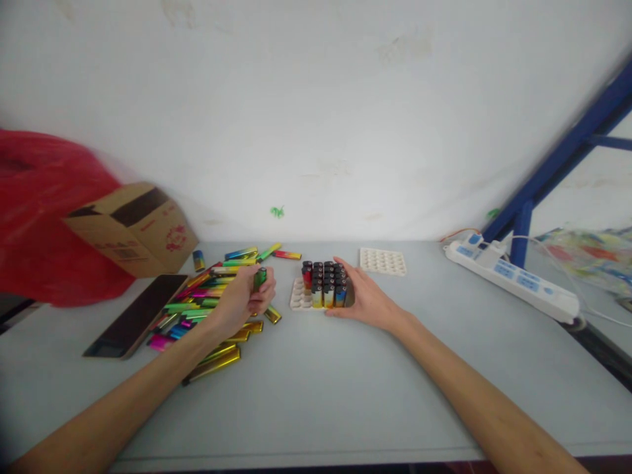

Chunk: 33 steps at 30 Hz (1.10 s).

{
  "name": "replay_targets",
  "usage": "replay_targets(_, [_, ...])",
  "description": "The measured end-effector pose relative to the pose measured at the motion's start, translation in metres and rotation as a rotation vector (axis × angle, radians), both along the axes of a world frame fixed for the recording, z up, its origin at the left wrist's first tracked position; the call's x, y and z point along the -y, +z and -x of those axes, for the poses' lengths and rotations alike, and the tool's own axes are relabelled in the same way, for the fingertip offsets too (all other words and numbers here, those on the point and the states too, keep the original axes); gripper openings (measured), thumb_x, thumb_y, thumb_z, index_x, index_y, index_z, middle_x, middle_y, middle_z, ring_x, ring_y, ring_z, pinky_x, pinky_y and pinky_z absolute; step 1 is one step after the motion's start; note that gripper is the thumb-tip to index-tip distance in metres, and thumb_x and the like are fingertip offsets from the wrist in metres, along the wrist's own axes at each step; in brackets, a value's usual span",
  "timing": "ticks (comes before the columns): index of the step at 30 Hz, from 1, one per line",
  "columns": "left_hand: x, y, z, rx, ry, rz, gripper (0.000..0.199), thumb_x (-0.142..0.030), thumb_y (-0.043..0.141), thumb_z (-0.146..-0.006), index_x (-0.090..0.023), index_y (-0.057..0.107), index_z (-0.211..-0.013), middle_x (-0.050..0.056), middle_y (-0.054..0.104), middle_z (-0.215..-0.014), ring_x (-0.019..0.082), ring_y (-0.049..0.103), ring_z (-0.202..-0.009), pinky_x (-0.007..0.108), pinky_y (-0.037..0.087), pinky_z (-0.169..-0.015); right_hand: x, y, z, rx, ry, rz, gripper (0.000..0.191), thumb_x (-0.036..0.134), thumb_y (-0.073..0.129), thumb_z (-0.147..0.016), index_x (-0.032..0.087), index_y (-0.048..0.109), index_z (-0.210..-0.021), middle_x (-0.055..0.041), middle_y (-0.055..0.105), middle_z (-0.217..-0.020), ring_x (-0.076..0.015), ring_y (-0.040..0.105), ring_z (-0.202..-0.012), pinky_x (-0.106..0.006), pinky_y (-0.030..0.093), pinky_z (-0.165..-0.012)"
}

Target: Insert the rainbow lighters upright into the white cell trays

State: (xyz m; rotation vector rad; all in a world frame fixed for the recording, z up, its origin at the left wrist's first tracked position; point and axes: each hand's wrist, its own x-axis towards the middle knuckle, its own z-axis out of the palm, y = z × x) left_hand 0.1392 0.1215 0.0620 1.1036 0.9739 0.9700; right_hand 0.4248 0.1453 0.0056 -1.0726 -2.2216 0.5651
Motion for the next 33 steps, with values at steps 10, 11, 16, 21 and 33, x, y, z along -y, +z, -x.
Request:
replay_targets(10, [-0.008, -0.009, 0.004, 0.083, -0.031, -0.011, 0.047, -0.065, 0.043, -0.092, -0.021, 0.049, -0.078, -0.009, 0.030, -0.052, 0.007, 0.021, -0.041, 0.016, 0.021, -0.037, 0.000, -0.001, 0.000, 0.003, 0.014, -0.019, 0.116, 0.058, 0.087, -0.074, 0.025, 0.023, -0.165, -0.0160, 0.048, -0.159, -0.0381, 0.050, -0.142, -0.058, 0.041, -0.119])
replay_targets(11, [-0.007, -0.009, 0.004, 0.088, -0.034, -0.014, 0.046, -0.067, 0.043, -0.092, -0.022, 0.049, -0.083, -0.009, 0.034, -0.054, 0.008, 0.023, -0.040, 0.016, 0.024, -0.035, 0.000, -0.001, 0.000, 0.004, 0.014, -0.022, 0.116, 0.058, 0.087, -0.074, 0.025, 0.023, -0.165, -0.0160, 0.048, -0.159, -0.0381, 0.051, -0.142, -0.058, 0.041, -0.119])
replay_targets(16, [-0.001, -0.005, -0.002, 0.009, -0.004, -0.175, 0.024, -0.046, 0.059, -0.093, -0.025, 0.047, -0.092, -0.007, 0.055, -0.063, 0.010, 0.043, -0.043, 0.022, 0.043, -0.040, 0.000, 0.001, 0.000, -0.012, 0.022, -0.030, 0.116, 0.057, 0.088, -0.073, 0.026, 0.024, -0.165, -0.0161, 0.048, -0.159, -0.0382, 0.052, -0.141, -0.058, 0.042, -0.118])
replay_targets(21, [-0.001, -0.001, -0.001, -0.210, 0.063, -0.456, 0.021, -0.037, 0.072, -0.088, -0.019, 0.069, -0.098, 0.006, 0.072, -0.101, 0.019, 0.069, -0.094, 0.033, 0.061, -0.086, 0.001, 0.004, 0.001, -0.012, 0.030, -0.020, 0.115, 0.055, 0.089, -0.073, 0.025, 0.025, -0.164, -0.0162, 0.047, -0.160, -0.0381, 0.052, -0.141, -0.057, 0.042, -0.118])
replay_targets(33, [0.001, -0.015, -0.003, -0.573, -0.019, -0.688, 0.026, -0.037, 0.068, -0.094, -0.021, 0.078, -0.112, 0.009, 0.075, -0.112, 0.022, 0.075, -0.093, 0.034, 0.064, -0.087, 0.006, 0.005, 0.006, 0.007, 0.042, 0.017, 0.117, 0.056, 0.087, -0.074, 0.022, 0.023, -0.165, -0.0192, 0.046, -0.159, -0.0389, 0.050, -0.142, -0.058, 0.039, -0.120])
